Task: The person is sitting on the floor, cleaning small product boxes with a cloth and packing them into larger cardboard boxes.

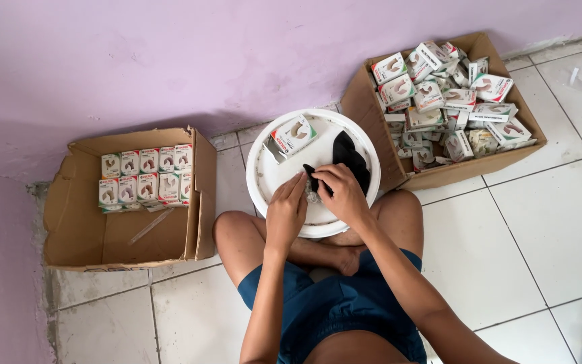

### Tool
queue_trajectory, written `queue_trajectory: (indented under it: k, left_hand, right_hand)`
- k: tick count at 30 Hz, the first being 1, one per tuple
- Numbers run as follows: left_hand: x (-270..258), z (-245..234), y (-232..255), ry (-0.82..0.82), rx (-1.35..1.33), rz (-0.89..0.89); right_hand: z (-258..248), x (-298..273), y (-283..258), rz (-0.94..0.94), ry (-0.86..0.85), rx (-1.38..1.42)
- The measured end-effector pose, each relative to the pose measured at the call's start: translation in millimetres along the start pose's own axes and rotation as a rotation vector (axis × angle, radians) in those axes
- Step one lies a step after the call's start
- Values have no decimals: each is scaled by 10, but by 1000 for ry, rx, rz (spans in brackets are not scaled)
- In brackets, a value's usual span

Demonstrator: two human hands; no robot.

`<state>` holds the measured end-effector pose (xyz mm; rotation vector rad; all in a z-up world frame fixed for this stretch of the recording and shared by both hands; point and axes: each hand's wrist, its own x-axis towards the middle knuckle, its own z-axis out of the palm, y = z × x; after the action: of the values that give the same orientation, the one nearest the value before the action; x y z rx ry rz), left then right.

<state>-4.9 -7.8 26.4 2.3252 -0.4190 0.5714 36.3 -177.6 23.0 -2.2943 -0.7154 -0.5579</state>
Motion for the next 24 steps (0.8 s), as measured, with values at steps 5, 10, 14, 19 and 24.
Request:
queue_trajectory:
  k: [5,10,14,19,24]
  left_hand:
    - [-53,80,-54,-18,68,5]
    - [-55,66,-53,-45,35,16]
    - [-69,101,-74,-27,43,12]
    - [-41,46,-17,-54,50,60]
    - [-62,63,-67,-51,61,58]
  right_hand:
    - [-63,-11,-39,-38,-36,91]
    - [3,-95,53,-112,-119,45]
    - [-108,-139,-61,-89,-106,53]
    - [-181,-182,-181,121,7,50]
    - [-45,-16,-122,136,-12,7]
